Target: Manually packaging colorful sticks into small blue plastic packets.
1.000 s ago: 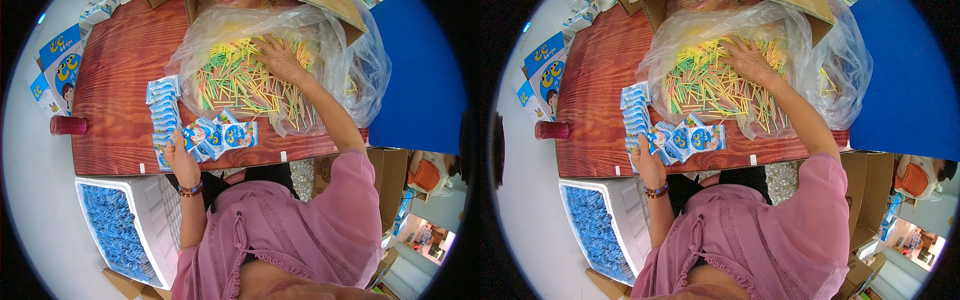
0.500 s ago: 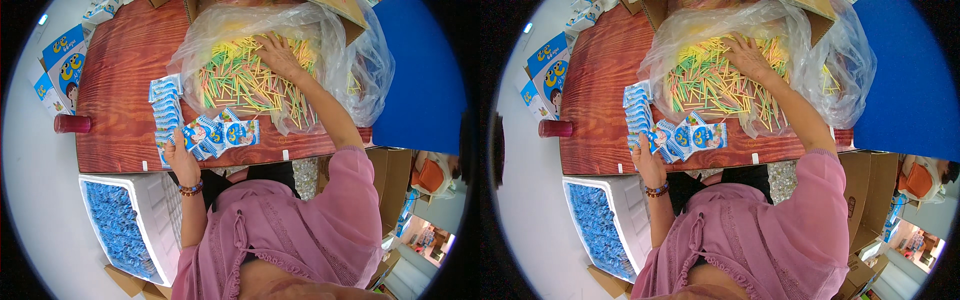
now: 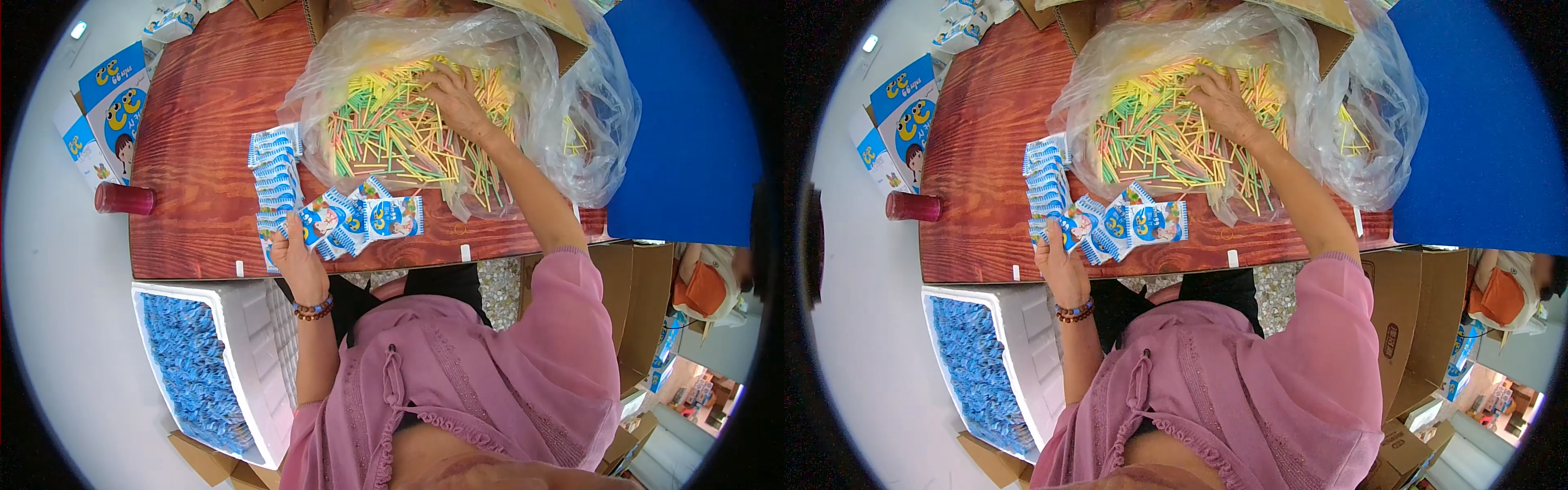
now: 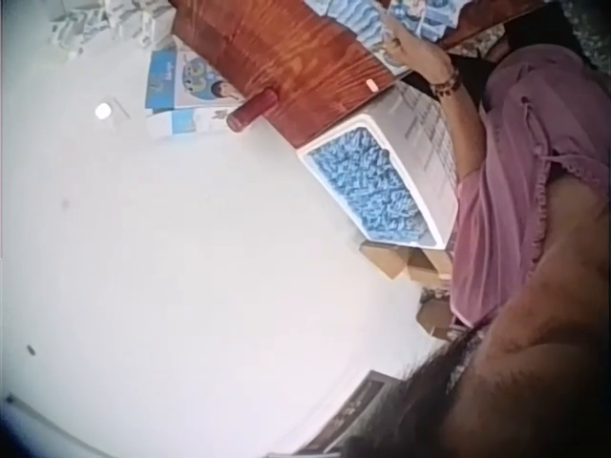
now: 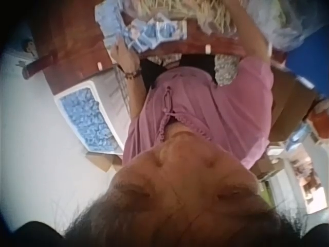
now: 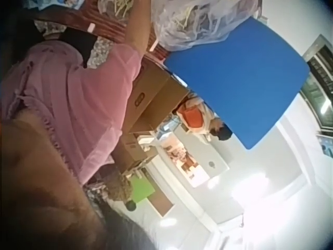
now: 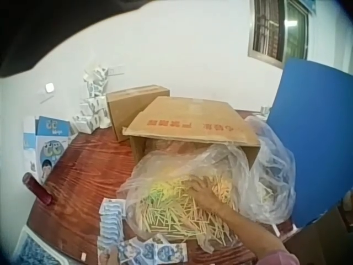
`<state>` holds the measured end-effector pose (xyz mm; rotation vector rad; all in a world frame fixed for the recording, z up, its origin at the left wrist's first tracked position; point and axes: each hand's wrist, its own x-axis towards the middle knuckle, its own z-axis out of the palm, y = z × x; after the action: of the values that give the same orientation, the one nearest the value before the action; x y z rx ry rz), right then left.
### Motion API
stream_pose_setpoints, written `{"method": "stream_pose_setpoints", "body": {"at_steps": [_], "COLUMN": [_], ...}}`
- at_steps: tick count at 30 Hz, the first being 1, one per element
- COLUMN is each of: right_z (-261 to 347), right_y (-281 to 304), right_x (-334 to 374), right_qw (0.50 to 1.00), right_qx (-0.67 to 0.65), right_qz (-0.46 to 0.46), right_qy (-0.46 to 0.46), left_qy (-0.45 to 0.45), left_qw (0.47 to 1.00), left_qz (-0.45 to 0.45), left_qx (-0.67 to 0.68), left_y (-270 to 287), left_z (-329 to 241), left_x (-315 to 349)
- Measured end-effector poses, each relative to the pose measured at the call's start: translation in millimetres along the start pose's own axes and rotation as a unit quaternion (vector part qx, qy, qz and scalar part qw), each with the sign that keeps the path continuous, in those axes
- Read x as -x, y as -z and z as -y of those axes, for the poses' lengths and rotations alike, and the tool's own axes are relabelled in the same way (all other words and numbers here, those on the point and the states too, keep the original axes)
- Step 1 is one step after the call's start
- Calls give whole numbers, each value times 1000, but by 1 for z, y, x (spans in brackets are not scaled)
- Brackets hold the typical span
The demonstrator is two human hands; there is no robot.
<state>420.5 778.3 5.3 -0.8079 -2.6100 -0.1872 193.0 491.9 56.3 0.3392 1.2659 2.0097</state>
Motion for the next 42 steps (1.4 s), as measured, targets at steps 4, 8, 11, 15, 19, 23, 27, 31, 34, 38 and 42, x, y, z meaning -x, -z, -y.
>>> {"method": "stream_pose_setpoints", "body": {"at_steps": [4, 8, 11, 15, 19, 23, 27, 31, 34, 38, 42], "right_z": [5, 3, -2, -3, -2, -5, -8, 5, 17, 36, 55], "right_y": [1, 13, 24, 28, 18, 7, 1, 10, 22, 21, 18], "right_x": [1, 1, -2, -4, -5, -7, 1, 4, 7, 18, 28], "right_qw": [1000, 999, 996, 995, 998, 999, 999, 997, 989, 879, 764], "right_qx": [-6, -48, -67, -5, -11, 6, -40, -70, -122, -389, -558], "right_qz": [-3, 22, 49, 100, 57, 45, 15, -15, -64, -64, -126], "right_qy": [7, -3, 14, 11, 3, 0, -7, -43, -58, -270, -298], "left_qy": [-2, -9, -7, -4, 2, -4, -9, -4, -4, -8, -6], "left_qw": [1000, 1000, 1000, 1000, 1000, 1000, 1000, 1000, 1000, 1000, 1000], "left_qz": [14, -2, 2, 0, 7, 7, 6, 4, 9, 8, 23], "left_qx": [8, -3, -8, -4, -3, -4, 0, -7, -3, 13, 7], "left_y": [3, 6, 9, 8, 7, 9, 15, 18, 20, 16, 10], "left_z": [2, 2, 2, 2, 3, 2, 2, 0, 1, 1, 0], "left_x": [-1, -2, -3, -4, -4, -3, -4, -2, -3, -2, 0]}}
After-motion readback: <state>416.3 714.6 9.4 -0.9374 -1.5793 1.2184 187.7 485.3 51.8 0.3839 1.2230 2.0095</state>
